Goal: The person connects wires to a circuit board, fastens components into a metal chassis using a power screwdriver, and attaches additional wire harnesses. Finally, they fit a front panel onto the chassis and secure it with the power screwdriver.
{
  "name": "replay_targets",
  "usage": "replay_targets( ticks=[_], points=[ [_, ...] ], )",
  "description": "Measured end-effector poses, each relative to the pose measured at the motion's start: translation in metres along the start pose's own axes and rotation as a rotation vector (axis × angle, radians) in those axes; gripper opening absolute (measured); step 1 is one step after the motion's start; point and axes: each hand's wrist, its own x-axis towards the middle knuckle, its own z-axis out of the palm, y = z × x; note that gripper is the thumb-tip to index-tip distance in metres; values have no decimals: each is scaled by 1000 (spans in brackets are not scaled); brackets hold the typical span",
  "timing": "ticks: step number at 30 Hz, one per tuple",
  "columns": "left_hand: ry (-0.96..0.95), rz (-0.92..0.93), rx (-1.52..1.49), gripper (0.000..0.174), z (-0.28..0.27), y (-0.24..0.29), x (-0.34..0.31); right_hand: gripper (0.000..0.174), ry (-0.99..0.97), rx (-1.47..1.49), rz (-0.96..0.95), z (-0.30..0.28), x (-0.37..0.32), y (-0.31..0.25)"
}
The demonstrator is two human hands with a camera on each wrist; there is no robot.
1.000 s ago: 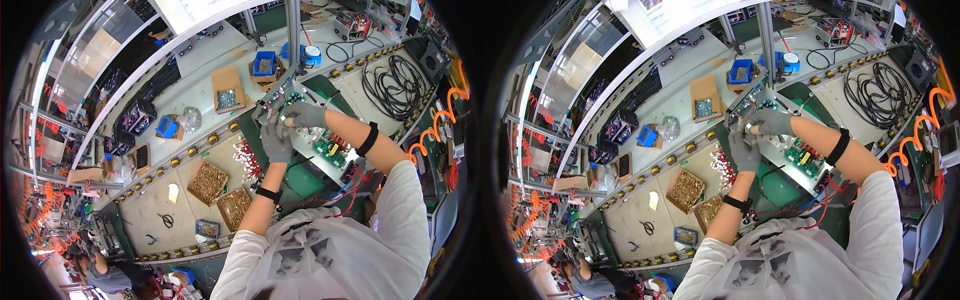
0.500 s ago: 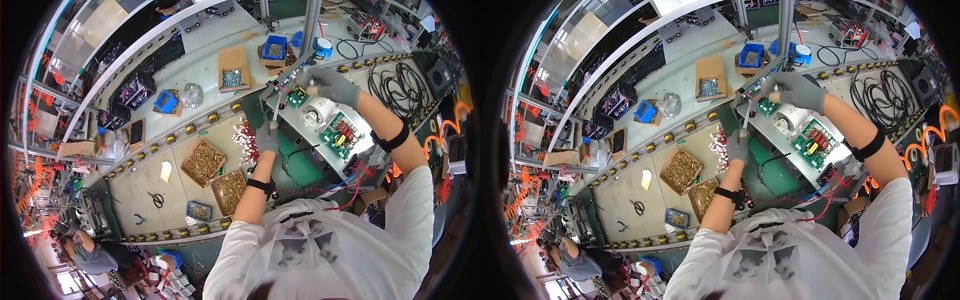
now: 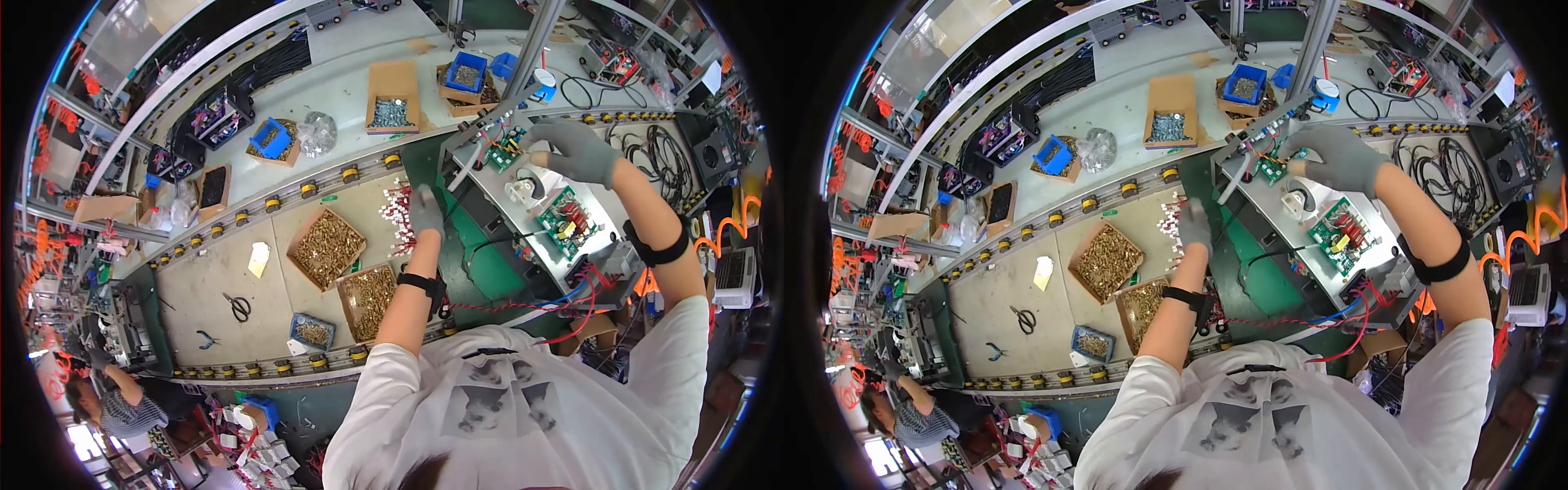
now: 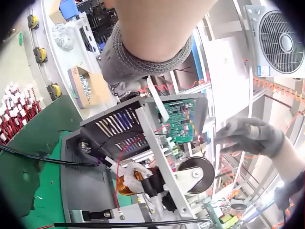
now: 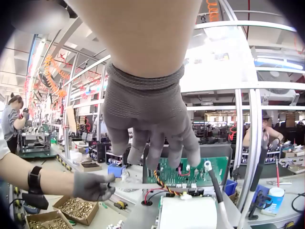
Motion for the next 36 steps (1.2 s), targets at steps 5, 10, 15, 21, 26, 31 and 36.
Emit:
replay_targets(
  ticks=[5, 10, 15, 21, 26, 31, 36],
  points=[
    [-291, -435, 990, 60, -34, -15, -53, 27, 91, -20, -41, -20, -28, -46],
    [-389, -186, 890, 43, -83, -68, -87, 28, 78, -148, 36, -1, -76, -119],
    [-206, 134, 526, 29, -132, -46, -102, 28, 29, 227, 215, 80, -72, -136],
    [-321, 467, 57, 23, -92, 43, -96, 33, 83, 281, 339, 204, 2, -110],
    [-236, 660, 30, 24, -54, 58, -87, 36, -16, 154, 522, 223, 4, -79],
    [-324, 463, 353, 22, -11, 56, -60, 28, 167, -234, 666, 151, 15, -65],
    [-354, 361, 390, 31, 34, 42, -28, 24, 72, -115, 893, 143, 56, -46]
  ],
)
